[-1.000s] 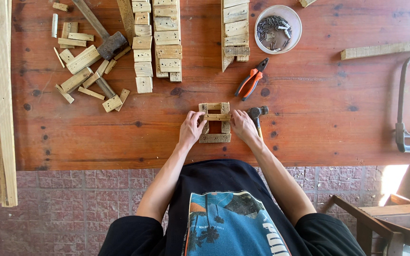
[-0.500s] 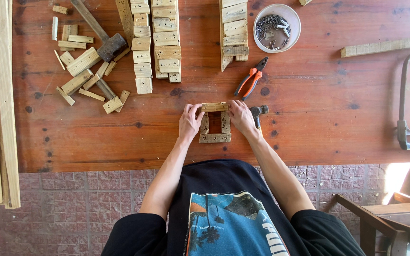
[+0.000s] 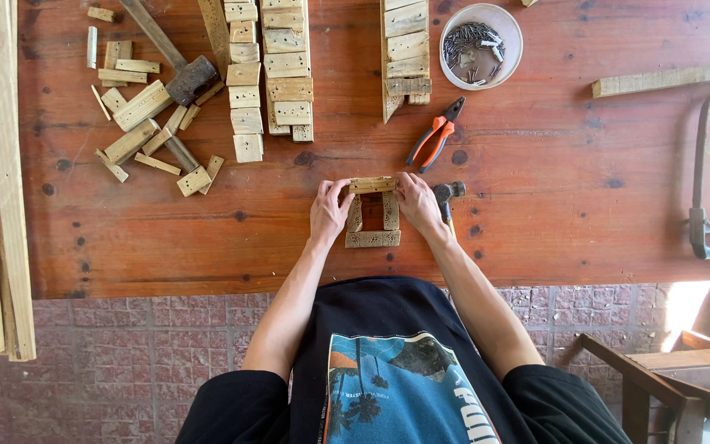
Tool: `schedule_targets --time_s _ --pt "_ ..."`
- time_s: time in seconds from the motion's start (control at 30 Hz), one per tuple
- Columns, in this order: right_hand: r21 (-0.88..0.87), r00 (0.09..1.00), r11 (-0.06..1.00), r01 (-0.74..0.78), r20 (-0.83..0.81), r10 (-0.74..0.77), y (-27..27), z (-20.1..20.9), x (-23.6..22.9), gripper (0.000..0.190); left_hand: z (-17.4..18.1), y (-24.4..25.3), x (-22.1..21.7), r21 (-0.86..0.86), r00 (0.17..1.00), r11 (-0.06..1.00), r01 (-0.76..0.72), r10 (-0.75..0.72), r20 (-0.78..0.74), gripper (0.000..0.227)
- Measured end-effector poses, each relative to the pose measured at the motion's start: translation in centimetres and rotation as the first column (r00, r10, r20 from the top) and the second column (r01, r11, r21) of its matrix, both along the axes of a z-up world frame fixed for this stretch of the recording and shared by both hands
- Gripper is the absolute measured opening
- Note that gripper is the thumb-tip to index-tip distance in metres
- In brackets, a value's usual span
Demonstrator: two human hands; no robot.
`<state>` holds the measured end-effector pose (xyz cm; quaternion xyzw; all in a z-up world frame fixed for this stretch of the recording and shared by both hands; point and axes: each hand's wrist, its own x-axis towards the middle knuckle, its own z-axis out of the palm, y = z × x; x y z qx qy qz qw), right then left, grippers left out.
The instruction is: The person assembles small wooden frames on a workbench. They pick up small wooden blocks, align them into rectangular shapes, and secure them by hammering nails into pre-drilled holes. The process is repeated to build multiple identical frames.
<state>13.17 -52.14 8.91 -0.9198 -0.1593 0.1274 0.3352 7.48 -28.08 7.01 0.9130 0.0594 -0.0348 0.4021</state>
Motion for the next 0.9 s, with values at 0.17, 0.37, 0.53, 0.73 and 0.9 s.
schedule_targets --time_s 0.17,0.37,0.53,0.73,0.9 --pt "-0.009 1.000 1.000 0.004 0.010 -0.004 -0.1 -1.3 0.0 0.034 0.7 -0.2 -0.1 -0.015 1.000 1.000 -0.008 0.008 -0.007 0.028" --pt "-0.004 1.000 1.000 0.009 0.030 -0.008 -0.1 -1.2 -0.1 0.032 1.2 -0.3 -0.1 -0.020 1.000 1.000 -0.003 0.003 0.007 0.028" --pt "-0.019 0.999 1.000 0.005 0.040 -0.004 -0.1 -1.3 -0.1 0.033 0.4 0.0 -0.2 -0.018 1.000 1.000 0.003 -0.003 0.020 0.029" --pt "-0.006 1.000 1.000 0.005 0.008 -0.005 -0.3 -1.3 -0.1 0.037 0.4 0.1 -0.1 -0.029 1.000 0.999 0.017 -0.016 0.017 0.029" --pt "0.025 1.000 1.000 0.011 -0.004 -0.011 -0.1 -0.7 -0.3 0.043 1.2 0.1 -0.1 -0.051 1.000 0.999 -0.004 0.004 -0.005 0.035"
